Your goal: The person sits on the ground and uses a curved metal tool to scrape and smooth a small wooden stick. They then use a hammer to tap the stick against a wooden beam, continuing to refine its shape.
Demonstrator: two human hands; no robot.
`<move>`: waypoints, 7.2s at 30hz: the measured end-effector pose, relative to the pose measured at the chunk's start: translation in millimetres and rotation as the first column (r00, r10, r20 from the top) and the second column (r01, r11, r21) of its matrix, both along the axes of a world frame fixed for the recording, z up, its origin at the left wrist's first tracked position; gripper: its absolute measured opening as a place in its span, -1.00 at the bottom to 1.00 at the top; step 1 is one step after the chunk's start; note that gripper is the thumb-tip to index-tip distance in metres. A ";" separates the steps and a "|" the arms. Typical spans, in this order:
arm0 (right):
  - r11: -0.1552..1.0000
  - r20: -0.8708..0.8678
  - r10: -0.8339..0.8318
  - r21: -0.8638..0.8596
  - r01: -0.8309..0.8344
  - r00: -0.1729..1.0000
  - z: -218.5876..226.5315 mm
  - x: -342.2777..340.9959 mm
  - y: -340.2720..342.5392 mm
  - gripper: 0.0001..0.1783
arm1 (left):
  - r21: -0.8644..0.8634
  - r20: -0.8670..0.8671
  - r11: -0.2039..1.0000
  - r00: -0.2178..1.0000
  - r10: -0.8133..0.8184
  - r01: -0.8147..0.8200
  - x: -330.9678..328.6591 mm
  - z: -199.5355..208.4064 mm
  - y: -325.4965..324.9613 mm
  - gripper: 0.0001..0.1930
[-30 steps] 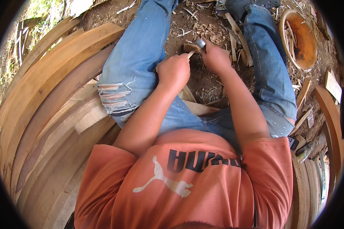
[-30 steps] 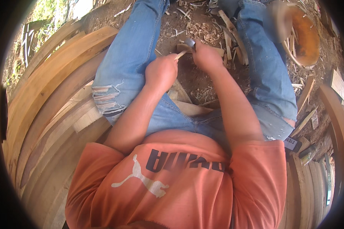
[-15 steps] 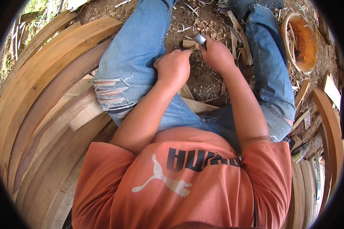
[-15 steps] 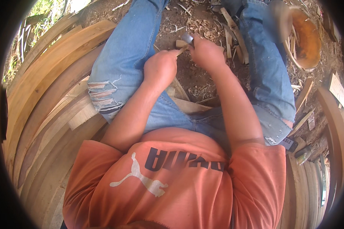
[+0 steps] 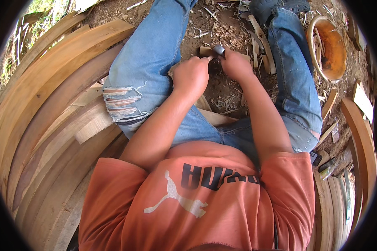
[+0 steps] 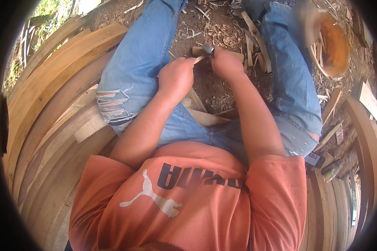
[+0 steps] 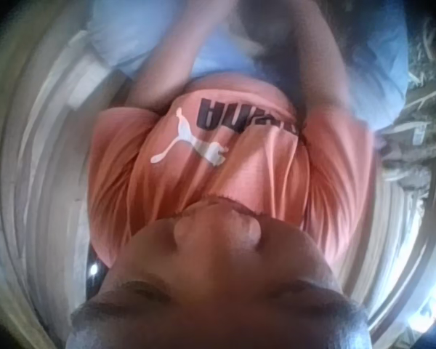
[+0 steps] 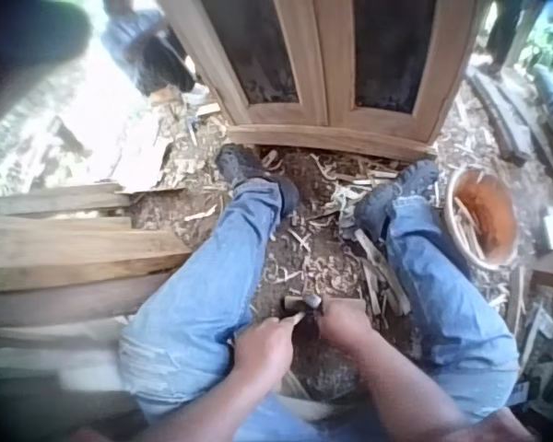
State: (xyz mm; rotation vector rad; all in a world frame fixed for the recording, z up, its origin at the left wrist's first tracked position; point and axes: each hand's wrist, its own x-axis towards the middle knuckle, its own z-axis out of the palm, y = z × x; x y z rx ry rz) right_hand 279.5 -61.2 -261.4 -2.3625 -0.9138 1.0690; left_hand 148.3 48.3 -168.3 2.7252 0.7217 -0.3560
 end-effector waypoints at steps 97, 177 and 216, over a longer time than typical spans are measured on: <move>0.981 0.042 -0.063 0.186 0.054 0.997 -14.9 11.5 -2.7 -0.53 | 0.035 0.024 0.999 1.000 0.003 -0.004 3.4 -5.3 -2.5 -0.91; 0.986 -0.040 -0.095 0.133 0.100 0.995 67.4 -12.0 -3.5 -0.63 | 0.013 -0.082 0.999 0.996 0.034 -0.033 17.2 -3.0 1.1 -0.85; 0.977 -0.017 -0.109 0.184 0.110 0.994 77.9 -12.5 -5.3 -0.49 | 0.021 -0.074 0.999 0.996 0.041 -0.040 13.3 -6.7 3.7 -0.81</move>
